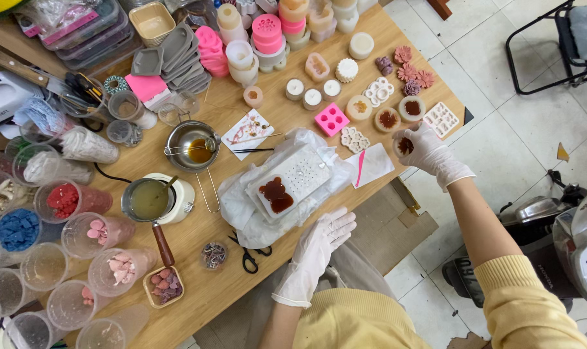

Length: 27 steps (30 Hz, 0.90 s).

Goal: The person wears gloves and uses a spoon to scoop melted wax from a small pot into silicone molds on a workshop table, then removes a shaped wax piece from another mold.

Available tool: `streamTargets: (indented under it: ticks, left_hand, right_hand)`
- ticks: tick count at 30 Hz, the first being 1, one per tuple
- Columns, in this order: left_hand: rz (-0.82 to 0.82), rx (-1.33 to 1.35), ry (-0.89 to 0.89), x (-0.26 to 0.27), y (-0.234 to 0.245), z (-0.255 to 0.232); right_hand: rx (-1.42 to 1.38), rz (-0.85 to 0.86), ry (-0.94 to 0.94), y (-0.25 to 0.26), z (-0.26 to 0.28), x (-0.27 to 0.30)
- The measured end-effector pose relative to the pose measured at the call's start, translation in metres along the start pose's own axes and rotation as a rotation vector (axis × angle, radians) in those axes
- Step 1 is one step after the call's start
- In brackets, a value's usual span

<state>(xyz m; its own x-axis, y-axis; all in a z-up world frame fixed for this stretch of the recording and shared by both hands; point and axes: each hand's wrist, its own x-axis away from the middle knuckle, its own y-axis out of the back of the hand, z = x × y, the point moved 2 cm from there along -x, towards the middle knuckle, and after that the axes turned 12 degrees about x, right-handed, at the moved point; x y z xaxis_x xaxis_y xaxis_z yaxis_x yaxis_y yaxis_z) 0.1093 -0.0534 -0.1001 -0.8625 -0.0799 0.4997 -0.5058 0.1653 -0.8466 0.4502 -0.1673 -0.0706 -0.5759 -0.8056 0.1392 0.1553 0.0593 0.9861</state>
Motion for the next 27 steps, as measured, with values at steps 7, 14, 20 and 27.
streamTargets:
  ticks: [7,14,20,27]
  left_hand:
    - [-0.095,-0.045,0.013,0.002,-0.003,0.002]
    - [-0.148,-0.079,0.032,0.003,-0.001,0.009]
    - [-0.183,-0.114,0.069,0.005,-0.005,0.013]
    - [-0.143,-0.112,0.060,0.009,-0.010,0.013]
  right_hand:
    - [-0.041,0.180,-0.172,-0.044,-0.014,0.004]
    - [-0.082,0.123,-0.156,-0.072,-0.024,0.005]
    - [-0.093,0.110,-0.152,-0.081,-0.028,0.009]
    - [-0.049,0.155,-0.200,-0.066,-0.016,0.010]
